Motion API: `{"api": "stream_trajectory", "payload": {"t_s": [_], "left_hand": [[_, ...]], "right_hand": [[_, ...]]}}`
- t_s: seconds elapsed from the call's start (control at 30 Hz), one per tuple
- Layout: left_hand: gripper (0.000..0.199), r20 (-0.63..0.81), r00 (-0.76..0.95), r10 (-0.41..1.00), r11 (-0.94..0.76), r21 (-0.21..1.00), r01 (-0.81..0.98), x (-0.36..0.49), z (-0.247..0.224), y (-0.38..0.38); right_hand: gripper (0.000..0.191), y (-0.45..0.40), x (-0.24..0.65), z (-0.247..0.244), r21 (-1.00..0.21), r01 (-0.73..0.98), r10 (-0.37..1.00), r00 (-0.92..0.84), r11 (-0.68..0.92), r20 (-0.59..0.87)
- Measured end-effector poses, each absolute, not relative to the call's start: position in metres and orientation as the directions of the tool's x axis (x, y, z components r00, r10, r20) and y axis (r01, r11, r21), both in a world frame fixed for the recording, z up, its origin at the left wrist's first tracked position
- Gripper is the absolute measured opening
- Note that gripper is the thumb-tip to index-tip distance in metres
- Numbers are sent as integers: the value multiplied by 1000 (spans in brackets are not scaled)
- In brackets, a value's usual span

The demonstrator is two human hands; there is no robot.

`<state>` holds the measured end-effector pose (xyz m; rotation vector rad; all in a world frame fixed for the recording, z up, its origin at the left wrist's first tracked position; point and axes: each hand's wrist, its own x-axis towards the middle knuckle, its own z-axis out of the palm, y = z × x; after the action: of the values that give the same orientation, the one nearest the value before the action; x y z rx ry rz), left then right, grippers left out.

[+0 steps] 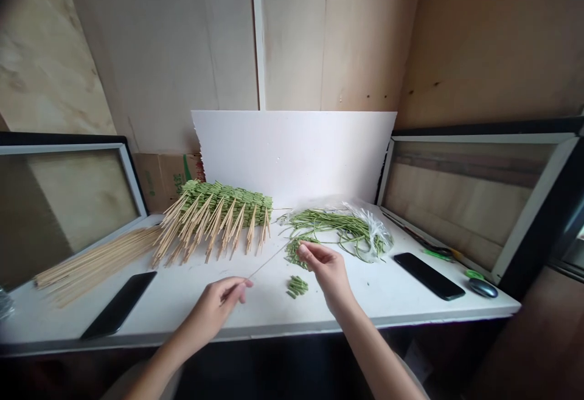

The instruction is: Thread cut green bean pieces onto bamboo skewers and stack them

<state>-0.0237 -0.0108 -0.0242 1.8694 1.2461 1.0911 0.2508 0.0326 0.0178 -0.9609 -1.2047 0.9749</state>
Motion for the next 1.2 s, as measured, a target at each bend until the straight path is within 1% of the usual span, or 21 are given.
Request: {"api": "stream_trajectory", "payload": {"t_s": [0.07, 0.13, 0.23, 0.43, 0.63, 0.77, 0.97, 1.2], "left_hand": [[45, 339, 188, 922, -387, 798, 461, -30, -19, -12], [44, 363, 185, 913, -405, 763, 503, -33, -15, -14], [42, 378, 206, 902, -429, 736, 524, -32, -12, -18], [42, 338, 245, 909, -418, 748, 516, -28, -7, -24], [42, 339, 249, 907, -420, 748, 514, -30, -9, -24], [44, 325, 247, 913, -407, 753, 517, -28, -8, -23], [44, 317, 248, 915, -401, 765, 504, -27, -6, -24], [43, 318, 250, 915, -403, 759, 511, -30, -12, -21]], "right_hand": [[37, 36, 259, 21, -935, -244, 966, 98, 258, 241], [33, 39, 264, 23, -897, -382, 975, 60, 222, 215], [35, 39, 267, 26, -860, -482, 982, 7, 168, 188], [33, 35, 266, 27, -849, -517, 987, -45, 107, 152], [37, 33, 263, 26, -863, -488, 983, -54, 127, 176], [36, 31, 262, 26, -869, -481, 982, -75, 117, 173], [33, 29, 262, 28, -871, -475, 981, -71, 127, 182], [37, 28, 262, 31, -873, -469, 985, -35, 132, 168]]}}
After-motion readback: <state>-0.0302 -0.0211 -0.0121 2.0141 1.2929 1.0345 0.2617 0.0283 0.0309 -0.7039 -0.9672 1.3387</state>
